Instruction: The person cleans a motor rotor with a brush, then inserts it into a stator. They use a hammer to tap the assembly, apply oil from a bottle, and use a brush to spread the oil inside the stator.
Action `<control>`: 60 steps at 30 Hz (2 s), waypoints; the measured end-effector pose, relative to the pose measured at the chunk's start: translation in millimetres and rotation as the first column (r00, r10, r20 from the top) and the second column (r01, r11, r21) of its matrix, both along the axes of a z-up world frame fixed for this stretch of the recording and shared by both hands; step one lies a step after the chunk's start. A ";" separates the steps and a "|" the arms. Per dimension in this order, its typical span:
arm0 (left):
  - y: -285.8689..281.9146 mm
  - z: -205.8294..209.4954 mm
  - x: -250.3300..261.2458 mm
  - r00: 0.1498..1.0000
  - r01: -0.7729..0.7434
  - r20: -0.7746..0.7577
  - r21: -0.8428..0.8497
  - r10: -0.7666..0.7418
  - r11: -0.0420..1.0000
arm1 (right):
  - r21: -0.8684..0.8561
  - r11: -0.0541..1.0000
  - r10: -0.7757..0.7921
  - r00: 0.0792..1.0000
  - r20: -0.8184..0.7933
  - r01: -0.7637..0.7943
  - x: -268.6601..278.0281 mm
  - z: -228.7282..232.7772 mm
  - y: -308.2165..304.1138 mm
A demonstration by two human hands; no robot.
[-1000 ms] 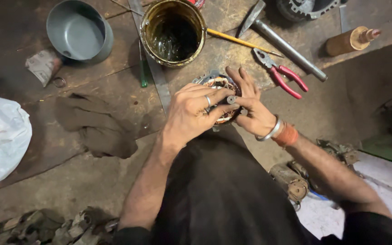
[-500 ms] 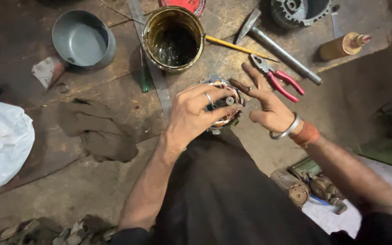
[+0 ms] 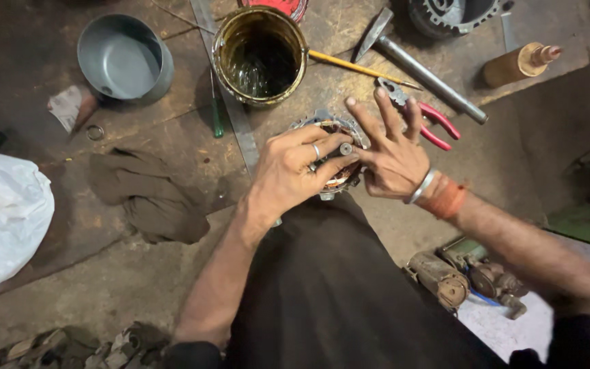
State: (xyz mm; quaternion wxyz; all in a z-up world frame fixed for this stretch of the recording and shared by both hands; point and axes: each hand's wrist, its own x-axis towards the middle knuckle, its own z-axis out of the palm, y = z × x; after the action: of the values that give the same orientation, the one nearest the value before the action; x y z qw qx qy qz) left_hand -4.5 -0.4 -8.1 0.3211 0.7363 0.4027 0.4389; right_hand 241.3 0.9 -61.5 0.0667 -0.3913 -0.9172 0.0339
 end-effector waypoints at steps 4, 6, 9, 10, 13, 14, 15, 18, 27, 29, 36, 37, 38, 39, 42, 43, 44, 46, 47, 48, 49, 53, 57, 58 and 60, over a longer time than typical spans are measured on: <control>1.8 5.8 -0.3 1.000 0.007 -0.006 -0.011 -0.007 1.000 | 0.106 0.992 -0.059 0.998 -0.034 0.062 11.0 25.8 17.7; -2.2 5.7 -1.9 0.999 -0.020 0.043 -0.001 0.020 1.000 | -0.098 0.981 -0.185 0.964 -0.193 0.168 15.5 36.8 32.4; -12.4 -2.6 -12.2 0.993 -0.064 0.098 0.026 0.061 0.998 | -0.436 0.900 -0.269 0.816 -0.511 0.023 13.4 46.5 63.2; -17.6 -7.9 -16.2 0.982 -0.158 0.100 -0.032 0.160 0.987 | -0.586 0.809 -0.363 0.755 -0.546 -0.035 10.0 47.8 72.0; -22.4 -33.0 -29.8 0.887 -0.445 0.039 -0.197 0.460 0.874 | -0.800 0.577 -0.490 0.715 -0.498 -0.162 -5.9 51.9 97.4; -19.3 -43.5 -33.0 0.826 -0.550 -0.017 -0.237 0.563 0.801 | -0.785 0.603 -0.412 0.788 -0.457 -0.140 -13.1 53.6 107.6; -17.0 -53.5 -35.8 0.753 -0.646 -0.078 -0.271 0.653 0.713 | -0.767 0.630 -0.331 0.851 -0.407 -0.122 -21.4 55.4 118.4; 8.4 -82.7 -38.0 0.725 -0.673 -0.086 -0.301 0.683 0.676 | -0.524 0.850 -0.043 0.982 -0.185 -0.062 -46.8 64.8 147.1; 70.4 -141.3 -24.4 0.737 -0.557 0.263 -0.285 0.623 0.780 | -0.128 0.962 0.271 0.904 0.330 -0.241 -99.3 63.4 164.6; 73.0 -147.6 -26.7 0.732 -0.602 0.196 -0.264 0.653 0.754 | 0.038 0.972 0.191 0.878 0.439 -0.230 -98.9 50.9 152.1; 73.2 -167.6 -30.5 0.732 -0.666 0.033 -0.180 0.681 0.724 | 0.399 0.824 -0.064 0.633 0.772 -0.403 -94.6 12.5 130.5; 73.0 -169.0 -31.5 0.736 -0.658 0.035 -0.195 0.676 0.727 | 0.413 0.783 -0.077 0.586 0.806 -0.465 -93.1 13.2 128.6; 73.4 -170.1 -32.6 0.737 -0.654 0.039 -0.208 0.674 0.727 | 0.424 0.734 -0.095 0.540 0.837 -0.530 -90.4 16.0 127.8; 72.1 -170.9 -32.9 0.739 -0.650 0.043 -0.221 0.673 0.727 | 0.429 0.682 -0.116 0.492 0.863 -0.592 -86.8 19.4 125.6; 68.3 -172.8 -32.0 0.748 -0.655 0.076 -0.076 0.659 0.752 | 0.367 0.722 -0.089 0.448 0.890 -0.587 -72.6 31.8 114.1; 67.5 -173.4 -32.4 0.744 -0.659 0.072 -0.086 0.665 0.747 | 0.365 0.691 -0.097 0.420 0.902 -0.624 -69.5 36.0 112.8; 67.6 -173.4 -32.3 0.738 -0.664 0.068 -0.099 0.671 0.741 | 0.358 0.659 -0.105 0.391 0.914 -0.661 -66.4 41.8 112.1; 65.8 -173.5 -31.9 0.743 -0.651 0.077 -0.144 0.664 0.745 | 0.298 0.676 -0.045 0.366 0.930 -0.674 -62.9 57.4 114.5; 63.6 -173.8 -31.2 0.753 -0.632 0.092 -0.176 0.651 0.755 | 0.241 0.721 0.023 0.371 0.928 -0.649 -61.2 68.6 117.2; 65.8 -173.2 -33.8 0.765 -0.610 0.108 -0.196 0.635 0.768 | 0.191 0.762 0.081 0.383 0.920 -0.619 -63.9 78.2 121.0; 67.5 -172.6 -36.1 0.747 -0.643 0.111 -0.126 0.655 0.755 | 0.046 0.873 0.171 0.393 0.904 -0.485 -68.2 87.8 127.1; 71.3 -172.3 -31.7 0.710 -0.694 0.084 -0.081 0.699 0.715 | -0.373 0.914 0.368 0.709 0.602 -0.158 -83.9 120.4 158.3; 71.9 -169.4 -32.7 0.722 -0.679 0.062 -0.123 0.689 0.723 | -0.557 0.804 0.404 0.879 0.252 -0.210 -103.2 105.3 168.1; 71.6 -169.5 -31.8 0.713 -0.694 0.047 -0.096 0.700 0.713 | -0.543 0.808 0.419 0.871 0.258 -0.228 -105.5 97.0 168.5; 71.6 -170.2 -31.6 0.693 -0.720 0.015 -0.038 0.721 0.693 | -0.514 0.815 0.446 0.854 0.266 -0.266 -106.9 80.9 169.7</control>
State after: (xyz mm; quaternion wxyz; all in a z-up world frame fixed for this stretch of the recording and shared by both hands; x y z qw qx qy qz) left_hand -36.1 71.2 -178.3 0.1400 0.5086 0.6607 0.5340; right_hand 134.4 170.6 19.4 -0.2119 -0.2125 -0.9355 0.1866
